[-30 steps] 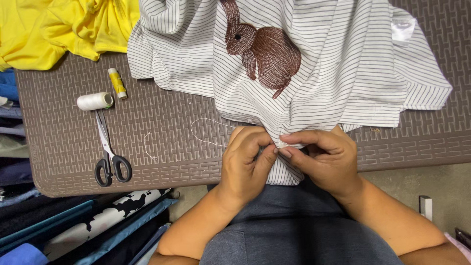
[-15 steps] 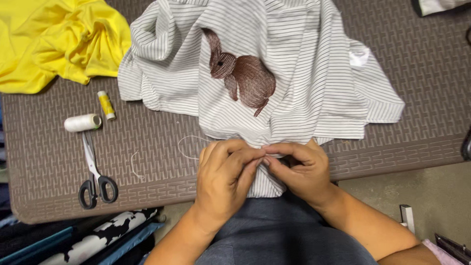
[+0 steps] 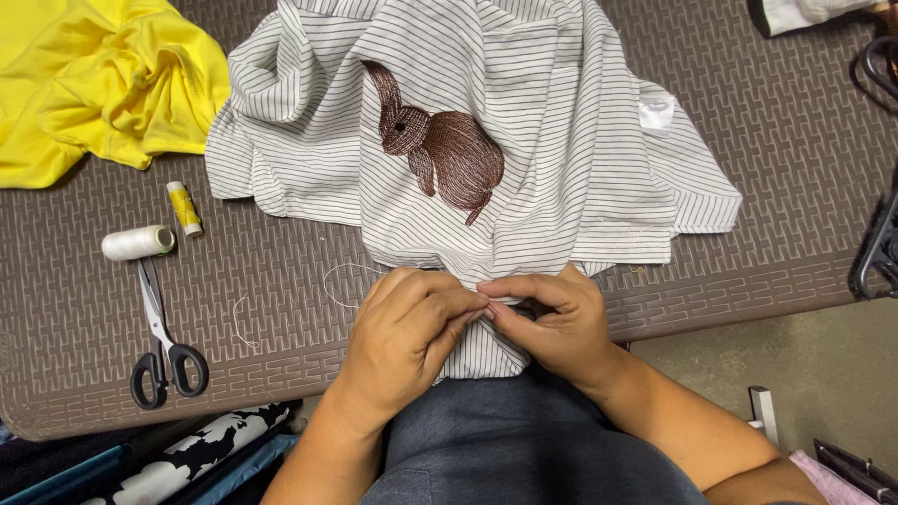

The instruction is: The person hand-sews a white button onto the placket of a striped shirt. They repeatedly pass a needle and thread through the button and fabric, pull the thread taut, and adjust the fabric to align the button. The clip ends while the sewing is in progress.

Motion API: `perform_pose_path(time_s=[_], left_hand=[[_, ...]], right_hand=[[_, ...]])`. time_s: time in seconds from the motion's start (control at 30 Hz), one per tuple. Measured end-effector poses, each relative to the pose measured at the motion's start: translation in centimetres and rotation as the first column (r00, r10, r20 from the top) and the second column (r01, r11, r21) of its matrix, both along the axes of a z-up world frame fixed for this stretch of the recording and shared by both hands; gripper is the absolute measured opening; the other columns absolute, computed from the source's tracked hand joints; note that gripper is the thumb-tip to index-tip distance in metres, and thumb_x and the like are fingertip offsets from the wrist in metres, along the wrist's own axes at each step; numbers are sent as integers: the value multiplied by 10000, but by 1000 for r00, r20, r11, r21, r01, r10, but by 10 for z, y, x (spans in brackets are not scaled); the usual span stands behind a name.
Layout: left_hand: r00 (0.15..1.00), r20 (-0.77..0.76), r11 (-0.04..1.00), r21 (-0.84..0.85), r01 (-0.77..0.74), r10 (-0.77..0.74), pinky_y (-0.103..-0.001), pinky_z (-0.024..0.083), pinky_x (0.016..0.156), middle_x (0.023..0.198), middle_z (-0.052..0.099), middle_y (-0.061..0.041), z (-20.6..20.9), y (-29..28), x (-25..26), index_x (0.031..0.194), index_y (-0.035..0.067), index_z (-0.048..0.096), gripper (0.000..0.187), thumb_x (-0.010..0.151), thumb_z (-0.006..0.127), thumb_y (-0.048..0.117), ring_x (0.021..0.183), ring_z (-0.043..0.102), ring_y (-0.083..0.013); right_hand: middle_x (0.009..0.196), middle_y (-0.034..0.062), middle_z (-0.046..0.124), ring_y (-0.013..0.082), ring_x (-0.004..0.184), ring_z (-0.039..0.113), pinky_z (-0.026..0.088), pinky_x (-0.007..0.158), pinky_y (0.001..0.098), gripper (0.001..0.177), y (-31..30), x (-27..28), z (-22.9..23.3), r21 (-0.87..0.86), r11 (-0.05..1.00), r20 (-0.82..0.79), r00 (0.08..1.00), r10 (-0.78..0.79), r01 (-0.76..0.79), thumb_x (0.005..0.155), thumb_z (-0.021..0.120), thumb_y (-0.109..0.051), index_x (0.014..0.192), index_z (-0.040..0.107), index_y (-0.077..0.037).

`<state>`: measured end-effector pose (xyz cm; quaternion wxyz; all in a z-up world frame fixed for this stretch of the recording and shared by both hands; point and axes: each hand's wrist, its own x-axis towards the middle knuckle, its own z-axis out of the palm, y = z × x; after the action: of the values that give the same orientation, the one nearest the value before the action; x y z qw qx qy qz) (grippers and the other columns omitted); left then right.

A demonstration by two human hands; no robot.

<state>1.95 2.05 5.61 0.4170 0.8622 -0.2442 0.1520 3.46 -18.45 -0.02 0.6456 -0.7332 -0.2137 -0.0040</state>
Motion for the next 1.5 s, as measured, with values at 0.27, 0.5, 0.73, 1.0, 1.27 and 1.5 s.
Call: perform_pose_path(time_s=[0.27, 0.5, 0.73, 1.0, 1.27, 1.5], left_hand=[[998, 27, 991, 123, 60, -64, -344, 517, 793, 969, 679, 1, 16, 8, 7, 1050, 132, 741, 232, 822, 750, 92, 904, 656, -206], [992, 31, 983, 143, 118, -123, -355, 511, 848, 1042, 654, 5, 14, 16, 4, 1096, 133, 705, 211, 890, 752, 135, 987, 641, -207], [989, 70, 990, 71, 125, -130, -356, 474, 905, 1082, 627, 0, -3, 5, 4, 1086, 116, 651, 185, 932, 749, 143, 1010, 611, -207], [991, 105, 996, -31, 86, -83, -372, 434, 973, 1094, 601, -15, -21, 0, 1, 1109, 120, 629, 175, 970, 734, 131, 1045, 595, -214], [994, 61, 990, -107, 94, -88, -333, 412, 930, 1073, 603, 4, -21, -3, 4, 1068, 149, 645, 118, 975, 718, 145, 1023, 569, -191], [930, -188, 694, -714, 93, -317, -308, 512, 881, 1066, 574, -40, -8, 8, -11, 1126, 125, 558, 74, 1087, 561, 188, 968, 579, -143]], right_hand=[[866, 24, 803, 2, 582, 583, 442, 525, 141, 212, -4, -3, -1, -90, 995, -65, 997, -37, 31, 838, 813, -46, 1049, 794, -51], [853, 19, 797, -3, 602, 635, 477, 525, 129, 204, -7, -1, -6, -93, 995, -102, 995, 9, -19, 827, 809, -50, 1030, 788, -46], [772, 16, 783, 10, 584, 645, 473, 524, 128, 202, -10, -2, -11, -116, 993, -91, 996, -8, -3, 801, 825, -40, 1000, 791, -30], [926, 48, 752, 33, 781, 705, 557, 665, 153, 224, -13, -6, -16, 113, 994, -216, 976, 15, 9, 871, 764, 1, 1091, 722, 14], [812, 27, 760, 5, 600, 612, 442, 536, 152, 155, -9, -3, -5, -56, 998, 15, 1000, -14, 15, 850, 816, -11, 994, 757, -10], [743, 9, 708, -1, 584, 578, 407, 528, 142, 167, -4, -4, 4, -65, 997, -41, 998, -44, 41, 872, 829, -13, 1022, 757, -11]])
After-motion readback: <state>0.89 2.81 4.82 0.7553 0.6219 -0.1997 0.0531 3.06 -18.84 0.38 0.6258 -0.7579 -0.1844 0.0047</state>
